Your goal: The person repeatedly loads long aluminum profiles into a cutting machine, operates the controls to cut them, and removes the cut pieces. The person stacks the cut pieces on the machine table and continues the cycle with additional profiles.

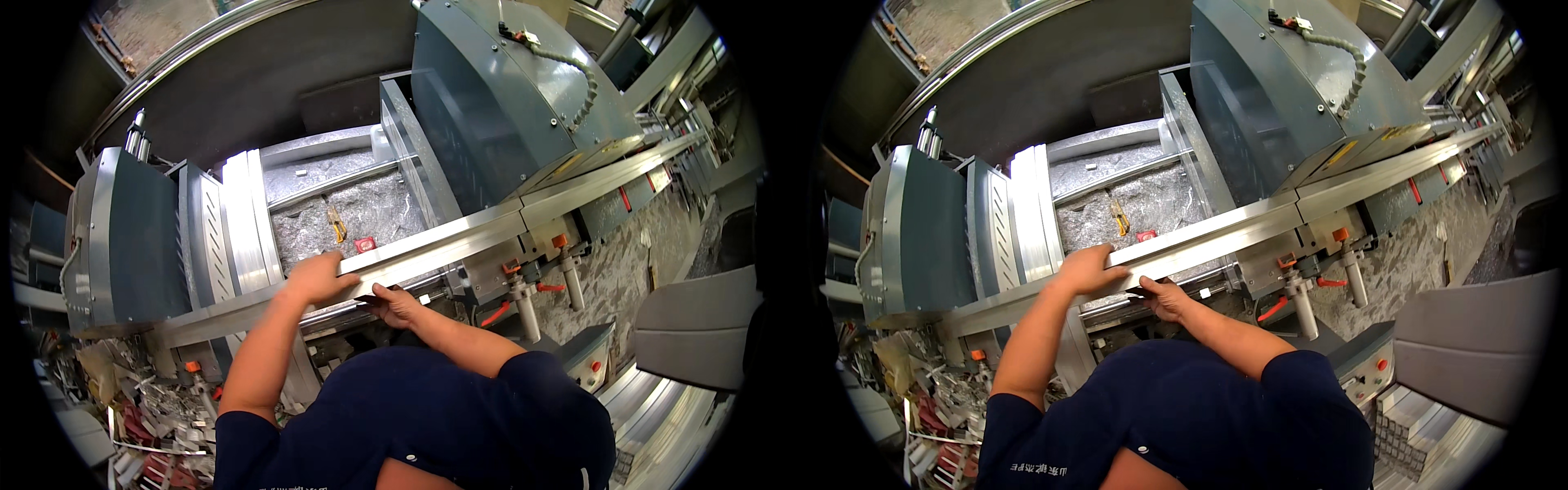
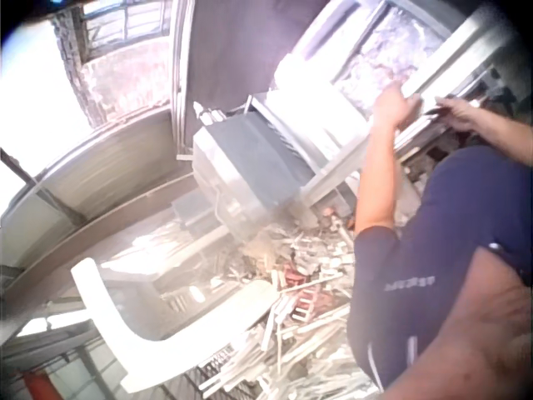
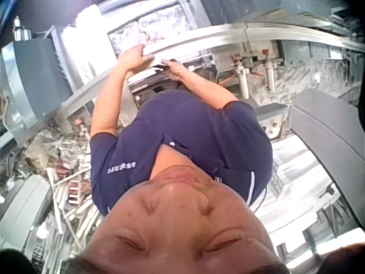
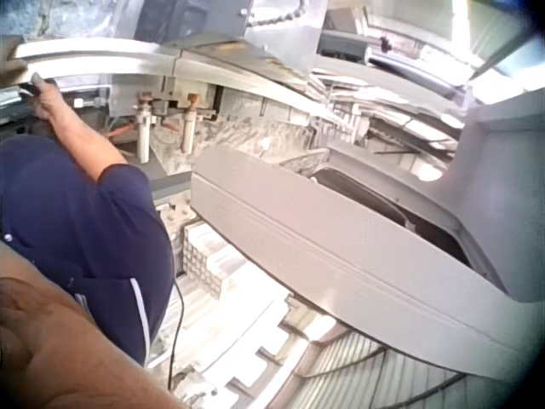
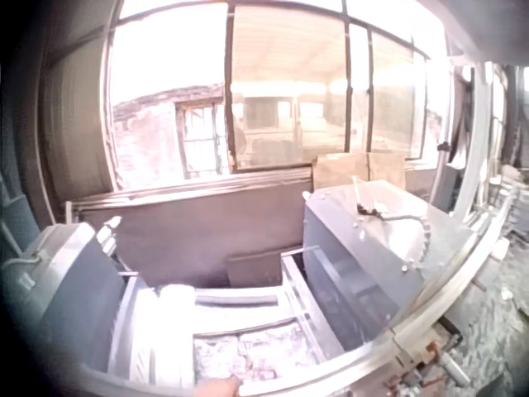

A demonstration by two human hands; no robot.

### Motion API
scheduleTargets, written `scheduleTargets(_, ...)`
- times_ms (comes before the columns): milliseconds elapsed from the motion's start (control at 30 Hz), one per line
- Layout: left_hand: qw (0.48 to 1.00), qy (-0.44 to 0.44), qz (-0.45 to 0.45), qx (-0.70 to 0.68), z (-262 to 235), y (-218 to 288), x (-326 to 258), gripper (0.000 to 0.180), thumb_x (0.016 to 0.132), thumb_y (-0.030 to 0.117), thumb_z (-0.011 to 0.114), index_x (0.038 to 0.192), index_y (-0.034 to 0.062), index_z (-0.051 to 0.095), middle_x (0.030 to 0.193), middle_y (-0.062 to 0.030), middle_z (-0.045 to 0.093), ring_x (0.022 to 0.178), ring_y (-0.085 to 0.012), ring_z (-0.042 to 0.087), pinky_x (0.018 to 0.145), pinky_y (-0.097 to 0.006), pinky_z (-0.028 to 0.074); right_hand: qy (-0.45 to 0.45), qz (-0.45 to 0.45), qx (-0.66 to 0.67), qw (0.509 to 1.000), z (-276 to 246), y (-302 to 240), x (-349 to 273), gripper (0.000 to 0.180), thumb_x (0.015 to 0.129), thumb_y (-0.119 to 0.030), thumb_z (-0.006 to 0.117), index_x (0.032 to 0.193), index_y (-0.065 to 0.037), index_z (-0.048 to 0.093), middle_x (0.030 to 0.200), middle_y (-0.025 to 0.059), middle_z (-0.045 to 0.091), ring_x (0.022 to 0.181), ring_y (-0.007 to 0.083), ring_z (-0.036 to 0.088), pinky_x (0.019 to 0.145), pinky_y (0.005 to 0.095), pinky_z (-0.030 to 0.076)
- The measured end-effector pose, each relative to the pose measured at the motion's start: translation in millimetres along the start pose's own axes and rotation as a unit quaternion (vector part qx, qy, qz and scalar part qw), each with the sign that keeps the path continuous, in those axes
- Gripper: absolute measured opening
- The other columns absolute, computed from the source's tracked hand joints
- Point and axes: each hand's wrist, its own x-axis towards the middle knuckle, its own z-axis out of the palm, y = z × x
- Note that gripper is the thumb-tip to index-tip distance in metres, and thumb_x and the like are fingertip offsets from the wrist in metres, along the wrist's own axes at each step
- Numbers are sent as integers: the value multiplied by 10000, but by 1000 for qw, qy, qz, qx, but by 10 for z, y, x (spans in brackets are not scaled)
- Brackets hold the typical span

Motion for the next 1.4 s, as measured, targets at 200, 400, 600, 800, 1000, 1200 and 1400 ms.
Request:
scheduleTargets(200,953,-256,1,-163,-279,-1004,-69,905,689,476,815,1392,6,493,1325,-213,584,1233,-306,554,1023,-375,430,-59,7,103,993,9,126,105,438,884,-195,730,1257,-40,560,1211,101,635,1129,265,602,1073,465,446)
scheduleTargets(400,922,-323,-10,-213,-180,-1266,-154,885,714,357,805,1448,30,434,1287,-155,618,1167,-243,580,976,-349,440,-57,5,121,991,160,251,96,535,836,-232,763,1281,-25,550,1278,128,603,1236,298,537,1126,498,380)
scheduleTargets(600,964,-240,22,-113,-419,-1174,-921,843,752,403,758,1443,48,431,1216,-210,634,1072,-336,624,916,-393,479,-116,36,74,990,692,302,-258,716,766,-221,827,1362,-43,472,1370,107,532,1315,275,467,1184,453,304)
scheduleTargets(800,983,-163,-13,-86,-565,-1011,-1723,796,760,442,728,1382,24,461,1103,-241,658,1021,-389,635,874,-427,497,-155,99,19,983,932,357,-415,789,738,-255,847,1387,-68,438,1368,92,510,1321,258,434,1186,426,260)
scheduleTargets(1000,965,-152,-68,-201,-131,-1084,-2255,902,773,490,764,1416,5,359,1060,-205,677,993,-327,661,854,-392,505,-186,143,-25,972,1195,441,-165,900,725,-434,837,1429,-103,385,1419,85,449,1344,275,396,1163,464,288)
scheduleTargets(1200,879,-91,-192,-427,1187,-1238,-2046,911,783,418,773,1407,-71,324,962,-191,726,952,-268,694,859,-343,515,-16,248,-87,965,772,862,616,770,822,-635,662,1385,-141,481,1355,100,554,1289,328,488,1055,607,368)
scheduleTargets(1400,703,-1,-225,-675,2438,-1707,-1819,800,747,311,815,1363,-57,460,1042,-152,719,949,-232,684,879,-334,507,60,346,-177,919,562,1354,1300,817,838,-767,506,1393,-169,501,1380,99,553,1264,337,502,1054,585,352)
